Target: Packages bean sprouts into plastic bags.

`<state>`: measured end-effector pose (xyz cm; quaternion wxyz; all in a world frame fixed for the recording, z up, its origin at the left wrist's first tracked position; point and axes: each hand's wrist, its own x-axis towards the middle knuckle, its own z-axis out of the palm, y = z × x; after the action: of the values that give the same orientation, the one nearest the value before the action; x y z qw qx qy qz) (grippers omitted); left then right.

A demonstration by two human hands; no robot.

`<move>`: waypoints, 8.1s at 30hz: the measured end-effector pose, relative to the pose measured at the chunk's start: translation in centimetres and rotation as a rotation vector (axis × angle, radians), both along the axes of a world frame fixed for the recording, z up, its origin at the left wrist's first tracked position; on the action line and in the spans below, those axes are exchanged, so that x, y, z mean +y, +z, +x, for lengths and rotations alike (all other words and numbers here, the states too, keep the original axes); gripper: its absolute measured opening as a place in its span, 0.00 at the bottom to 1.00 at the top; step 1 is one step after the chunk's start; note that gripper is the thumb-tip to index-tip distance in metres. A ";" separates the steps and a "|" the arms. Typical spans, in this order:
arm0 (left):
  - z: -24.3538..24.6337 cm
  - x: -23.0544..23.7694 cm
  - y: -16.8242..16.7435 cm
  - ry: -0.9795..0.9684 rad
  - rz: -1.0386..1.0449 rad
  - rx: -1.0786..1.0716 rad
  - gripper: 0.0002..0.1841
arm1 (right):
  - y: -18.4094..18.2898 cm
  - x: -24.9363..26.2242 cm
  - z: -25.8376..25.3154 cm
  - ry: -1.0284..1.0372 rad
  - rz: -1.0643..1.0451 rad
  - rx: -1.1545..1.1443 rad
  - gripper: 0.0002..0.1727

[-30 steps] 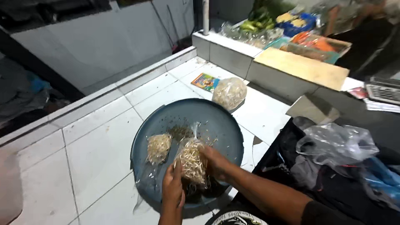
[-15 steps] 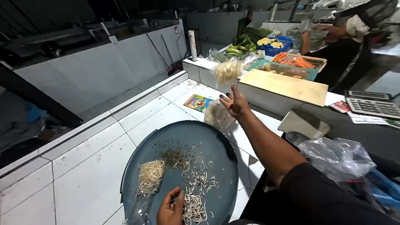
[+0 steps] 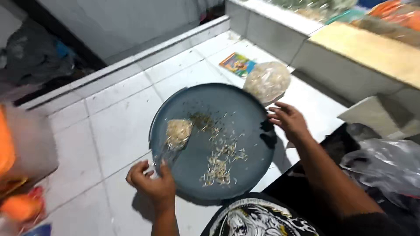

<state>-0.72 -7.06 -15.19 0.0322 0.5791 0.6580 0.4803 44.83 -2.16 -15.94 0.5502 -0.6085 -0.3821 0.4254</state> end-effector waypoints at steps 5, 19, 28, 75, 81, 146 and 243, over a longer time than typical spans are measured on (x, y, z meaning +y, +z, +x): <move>-3.7 -0.4 -1.2 -0.080 -0.181 -0.071 0.39 | -0.4 -3.4 -1.0 -0.060 0.038 -0.227 0.21; -1.7 1.5 1.9 -0.343 -0.075 0.153 0.11 | 1.7 -4.8 -21.0 0.601 0.028 -0.564 0.39; 0.8 -1.9 3.6 -0.528 -0.084 0.333 0.08 | 6.4 1.5 -23.8 0.650 0.076 -1.036 0.14; -14.2 -10.1 3.1 -0.138 -0.074 -0.354 0.29 | -3.2 -7.3 -27.4 0.778 -0.193 -0.932 0.23; -14.9 -9.8 3.2 -0.149 -0.040 -0.357 0.30 | 1.0 -5.1 -26.8 0.844 0.039 -0.802 0.26; -15.5 -10.7 2.1 -0.081 -0.024 -0.428 0.31 | -3.3 -1.8 -32.3 0.780 -0.192 -0.944 0.30; -7.7 -7.1 5.7 -0.254 -0.193 -0.354 0.36 | 9.2 -3.1 -37.7 0.872 0.628 -0.638 0.11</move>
<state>-8.38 -14.13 -9.46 0.2624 0.5583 0.6068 0.5013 7.15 -5.29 -6.71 0.3372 -0.3030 -0.8477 0.2756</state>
